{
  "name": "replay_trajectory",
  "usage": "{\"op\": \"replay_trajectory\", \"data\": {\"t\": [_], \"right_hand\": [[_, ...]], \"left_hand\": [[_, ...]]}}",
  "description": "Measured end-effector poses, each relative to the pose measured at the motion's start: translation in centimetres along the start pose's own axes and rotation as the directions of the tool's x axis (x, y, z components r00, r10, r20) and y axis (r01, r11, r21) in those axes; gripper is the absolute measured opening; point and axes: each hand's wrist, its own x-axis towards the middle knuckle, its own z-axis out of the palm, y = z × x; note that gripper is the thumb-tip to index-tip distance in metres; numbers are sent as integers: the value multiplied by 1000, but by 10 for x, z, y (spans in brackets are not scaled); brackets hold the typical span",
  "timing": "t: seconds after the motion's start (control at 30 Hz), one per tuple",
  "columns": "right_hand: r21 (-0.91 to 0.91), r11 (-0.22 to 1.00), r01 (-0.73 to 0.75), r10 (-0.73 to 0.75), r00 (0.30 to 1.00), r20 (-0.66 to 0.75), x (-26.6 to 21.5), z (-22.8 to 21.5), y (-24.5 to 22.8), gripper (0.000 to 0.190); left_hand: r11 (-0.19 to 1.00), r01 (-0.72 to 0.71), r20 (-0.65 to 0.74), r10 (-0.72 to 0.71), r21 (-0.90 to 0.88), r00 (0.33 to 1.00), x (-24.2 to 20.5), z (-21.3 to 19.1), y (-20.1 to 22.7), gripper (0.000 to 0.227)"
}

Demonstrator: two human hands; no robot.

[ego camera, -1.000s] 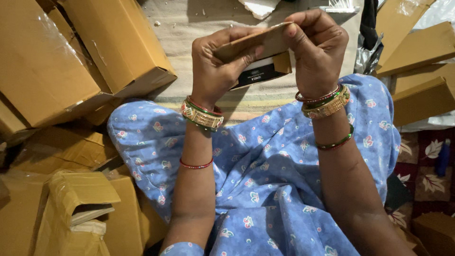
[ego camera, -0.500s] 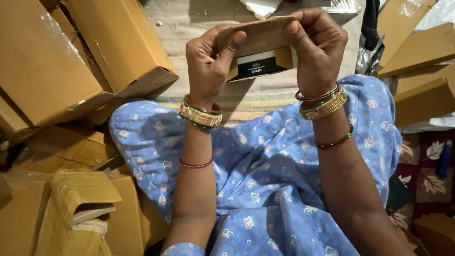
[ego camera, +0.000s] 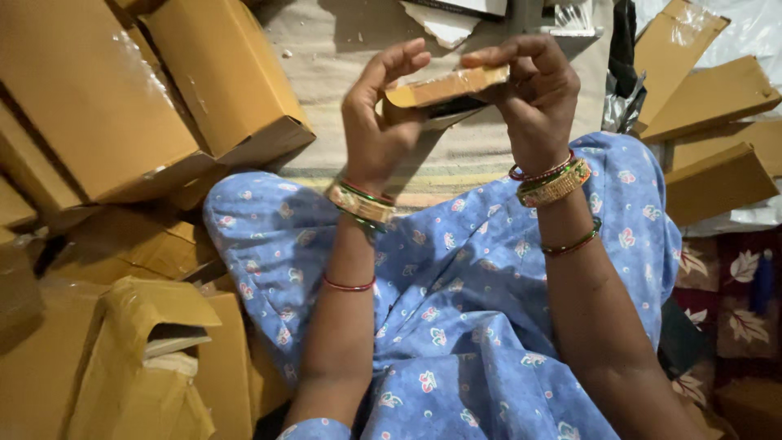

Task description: The person sits on the floor and packs a smartwatch and its accessories into a small cardboard box. They open the product box, place the watch and charger inside, close the product box, and then seal the outer shipping box with tape.

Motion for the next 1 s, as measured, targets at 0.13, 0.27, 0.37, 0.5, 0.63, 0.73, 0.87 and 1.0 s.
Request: {"op": "replay_trajectory", "data": {"t": [0.13, 0.27, 0.37, 0.5, 0.63, 0.73, 0.87, 1.0], "right_hand": [[-110, 990, 87, -86, 996, 18, -3, 0, 6, 26], [-188, 977, 104, -102, 995, 16, -12, 0, 3, 24], [-109, 990, 85, -82, 996, 25, -23, 2, -5, 27], [-104, 994, 36, -38, 999, -20, -24, 6, -5, 20], [-138, 986, 97, -99, 995, -7, -25, 7, 6, 23], [-202, 971, 124, -128, 992, -4, -24, 5, 11, 22], [-273, 952, 140, -138, 990, 30, -24, 1, 15, 22], [-263, 949, 175, -172, 985, 35, -21, 2, 19, 21]], "left_hand": [[995, -97, -30, 96, -19, 995, -28, 6, 4, 68], [991, -125, -144, 117, -46, 983, -38, 7, -6, 60], [985, -162, -147, 169, 57, 975, -39, 3, -10, 54], [970, -176, -143, 201, 167, 969, -43, 6, -4, 47], [980, -160, -138, 176, 120, 975, -52, 6, 7, 55], [994, -77, -187, 91, 80, 978, -50, 9, 6, 44], [980, -112, -189, 142, 163, 972, -45, 7, -1, 39], [957, -122, -176, 172, 264, 969, -44, 6, -4, 32]]}}
